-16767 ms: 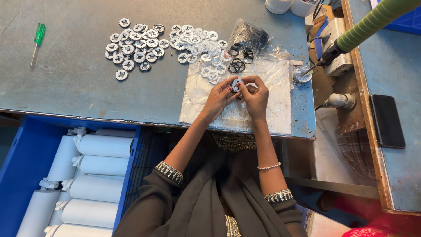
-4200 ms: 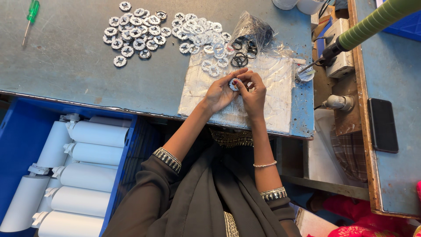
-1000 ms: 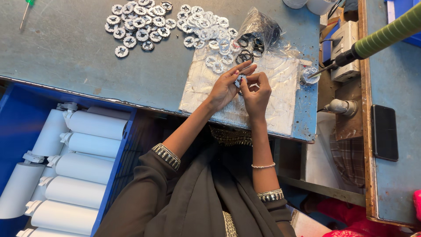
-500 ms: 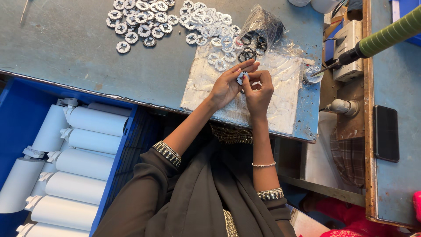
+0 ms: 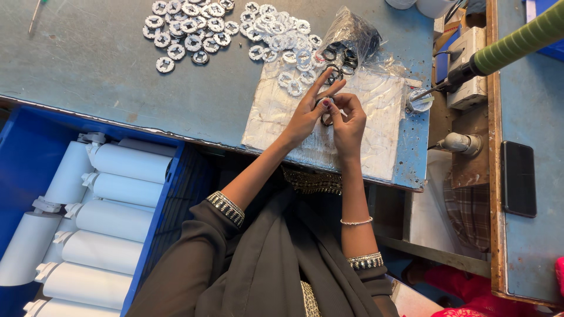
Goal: The person repeatedly picks up small white and black circular components from a workbench and presses them together by hand. The assembled units are placed back on the table as the process continues.
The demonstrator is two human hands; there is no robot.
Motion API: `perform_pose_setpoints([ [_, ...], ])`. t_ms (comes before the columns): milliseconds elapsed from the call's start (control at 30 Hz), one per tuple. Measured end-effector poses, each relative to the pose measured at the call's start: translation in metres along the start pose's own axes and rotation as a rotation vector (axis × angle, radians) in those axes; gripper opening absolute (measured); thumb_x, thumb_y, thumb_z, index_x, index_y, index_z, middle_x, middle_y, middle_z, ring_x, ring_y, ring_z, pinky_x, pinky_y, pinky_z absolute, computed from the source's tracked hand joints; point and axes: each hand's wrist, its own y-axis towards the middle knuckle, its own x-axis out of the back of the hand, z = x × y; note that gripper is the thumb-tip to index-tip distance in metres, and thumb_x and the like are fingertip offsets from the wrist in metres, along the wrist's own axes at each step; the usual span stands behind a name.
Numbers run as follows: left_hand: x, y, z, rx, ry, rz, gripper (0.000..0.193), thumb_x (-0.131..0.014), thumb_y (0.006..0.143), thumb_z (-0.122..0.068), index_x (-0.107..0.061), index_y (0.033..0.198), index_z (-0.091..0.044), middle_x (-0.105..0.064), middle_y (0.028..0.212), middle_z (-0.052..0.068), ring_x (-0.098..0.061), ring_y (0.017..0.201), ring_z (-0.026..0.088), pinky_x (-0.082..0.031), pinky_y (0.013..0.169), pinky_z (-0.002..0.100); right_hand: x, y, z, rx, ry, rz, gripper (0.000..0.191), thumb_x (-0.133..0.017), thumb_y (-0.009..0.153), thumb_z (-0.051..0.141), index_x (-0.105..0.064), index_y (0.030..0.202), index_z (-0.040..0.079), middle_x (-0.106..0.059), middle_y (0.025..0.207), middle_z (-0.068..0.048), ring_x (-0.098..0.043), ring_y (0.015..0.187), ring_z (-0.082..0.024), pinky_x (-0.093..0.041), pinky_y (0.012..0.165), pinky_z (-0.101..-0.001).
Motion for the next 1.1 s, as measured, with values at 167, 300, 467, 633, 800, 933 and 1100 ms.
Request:
perform_pose_setpoints([
  [167, 0.0, 0.001, 0.007, -0.101, 0.145, -0.152, 0.035, -0.067, 0.104, -0.007, -0.058, 0.138, -0.002, -0.067, 0.133, 0.014, -0.067, 0.118, 0.018, -0.058, 0.099, 0.03, 0.007, 0.001, -0.005, 0.068, 0.074, -0.066, 0.007, -0.064, 0.104, 0.001, -0.059, 0.108, 0.001, -0.061, 0.099, -0.004, -0.062, 0.085, -0.008, -0.055, 0.068, -0.0238],
  [300, 0.0, -0.002, 0.007, -0.087, 0.309, -0.311, 0.016, -0.072, 0.097, -0.004, -0.072, 0.113, 0.0, -0.071, 0.107, 0.007, -0.073, 0.094, 0.014, -0.059, 0.081, 0.026, 0.007, 0.002, -0.005, 0.065, 0.045, -0.081, 0.007, -0.062, 0.103, -0.001, -0.061, 0.11, -0.001, -0.064, 0.1, -0.005, -0.063, 0.087, -0.008, -0.055, 0.071, -0.0237],
  [467, -0.005, -0.001, 0.003, -0.104, 0.456, -0.355, 0.008, -0.07, 0.093, 0.001, -0.068, 0.101, 0.0, -0.07, 0.099, 0.006, -0.072, 0.088, 0.013, -0.06, 0.079, 0.027, 0.007, 0.001, -0.005, 0.065, -0.058, -0.083, 0.004, -0.06, 0.102, -0.002, -0.062, 0.106, -0.002, -0.066, 0.1, -0.007, -0.066, 0.086, -0.01, -0.058, 0.074, -0.0242],
  [633, -0.012, -0.004, 0.002, -0.139, 0.563, -0.378, 0.007, -0.07, 0.091, 0.005, -0.067, 0.096, 0.001, -0.067, 0.095, 0.007, -0.071, 0.086, 0.014, -0.06, 0.078, 0.029, 0.008, -0.001, -0.012, 0.089, -0.166, -0.08, 0.004, -0.057, 0.101, -0.006, -0.059, 0.101, -0.002, -0.069, 0.094, -0.007, -0.07, 0.087, -0.012, -0.059, 0.078, -0.0258],
  [800, -0.013, -0.001, 0.001, -0.086, 0.465, -0.361, 0.008, -0.071, 0.095, 0.0, -0.069, 0.102, 0.0, -0.073, 0.098, 0.007, -0.073, 0.09, 0.014, -0.061, 0.083, 0.028, 0.011, 0.002, -0.017, 0.057, -0.008, -0.091, 0.003, -0.059, 0.104, -0.003, -0.057, 0.102, -0.002, -0.068, 0.095, -0.008, -0.068, 0.087, -0.012, -0.058, 0.08, -0.026],
  [933, -0.009, 0.003, 0.002, -0.032, 0.339, -0.324, 0.015, -0.072, 0.094, -0.003, -0.066, 0.107, 0.0, -0.073, 0.101, 0.007, -0.074, 0.092, 0.014, -0.062, 0.081, 0.028, 0.013, 0.007, -0.016, -0.032, 0.215, -0.122, 0.002, -0.06, 0.103, 0.001, -0.06, 0.102, -0.001, -0.071, 0.097, -0.008, -0.069, 0.091, -0.012, -0.06, 0.085, -0.0269],
  [1100, -0.006, 0.001, 0.007, -0.153, 0.323, -0.379, 0.011, -0.065, 0.099, -0.001, -0.066, 0.11, 0.0, -0.074, 0.103, 0.008, -0.072, 0.098, 0.013, -0.061, 0.09, 0.028, 0.007, 0.006, -0.01, -0.024, -0.022, -0.046, 0.008, -0.066, 0.103, 0.005, -0.064, 0.106, -0.003, -0.069, 0.098, -0.007, -0.067, 0.089, -0.013, -0.057, 0.08, -0.0263],
])
